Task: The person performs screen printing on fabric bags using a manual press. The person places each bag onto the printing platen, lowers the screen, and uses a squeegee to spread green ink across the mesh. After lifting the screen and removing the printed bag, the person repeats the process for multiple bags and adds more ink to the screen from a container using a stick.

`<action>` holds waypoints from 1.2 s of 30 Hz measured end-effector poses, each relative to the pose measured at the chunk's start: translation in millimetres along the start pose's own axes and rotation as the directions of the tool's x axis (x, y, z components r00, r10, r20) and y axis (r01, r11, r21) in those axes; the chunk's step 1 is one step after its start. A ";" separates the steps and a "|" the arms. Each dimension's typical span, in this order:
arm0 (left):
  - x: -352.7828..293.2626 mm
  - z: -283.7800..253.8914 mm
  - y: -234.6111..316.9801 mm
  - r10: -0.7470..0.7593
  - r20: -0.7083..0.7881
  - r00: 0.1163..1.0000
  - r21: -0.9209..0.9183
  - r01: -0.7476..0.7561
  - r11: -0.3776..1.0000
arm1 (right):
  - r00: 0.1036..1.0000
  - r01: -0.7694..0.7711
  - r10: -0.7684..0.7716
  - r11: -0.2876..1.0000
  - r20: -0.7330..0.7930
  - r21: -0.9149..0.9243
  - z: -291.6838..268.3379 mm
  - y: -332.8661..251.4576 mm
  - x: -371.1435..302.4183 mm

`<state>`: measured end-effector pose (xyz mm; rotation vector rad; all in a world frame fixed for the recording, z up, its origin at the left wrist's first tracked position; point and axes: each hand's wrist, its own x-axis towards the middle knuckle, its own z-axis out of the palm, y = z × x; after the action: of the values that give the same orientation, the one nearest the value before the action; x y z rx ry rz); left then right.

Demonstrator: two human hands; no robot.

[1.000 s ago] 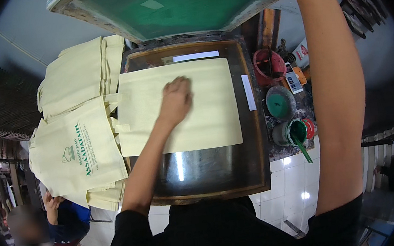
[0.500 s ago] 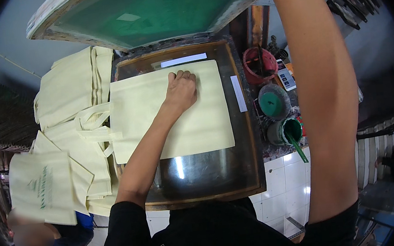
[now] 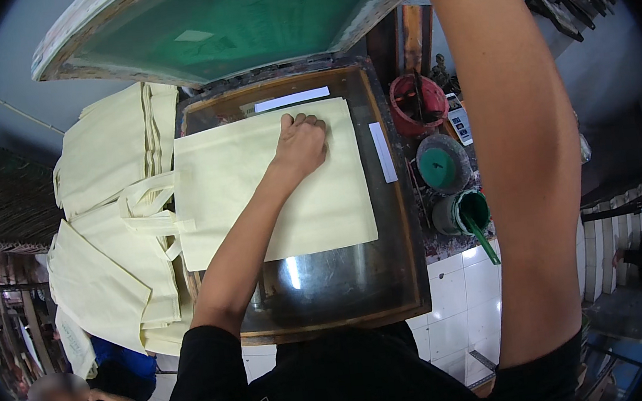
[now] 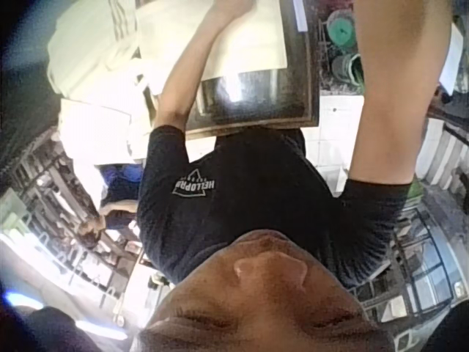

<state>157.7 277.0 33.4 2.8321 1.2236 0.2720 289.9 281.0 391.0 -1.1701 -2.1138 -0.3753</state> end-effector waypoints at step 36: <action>50.8 2.7 55.5 -0.437 0.419 0.796 -0.096 0.517 0.850 | 0.987 -0.153 0.153 0.988 0.049 -0.021 -2.8 -18.7 -2.1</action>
<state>232.2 275.9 44.1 2.1523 1.6369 -0.1666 276.3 267.8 393.0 -1.3548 -2.0502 -0.2968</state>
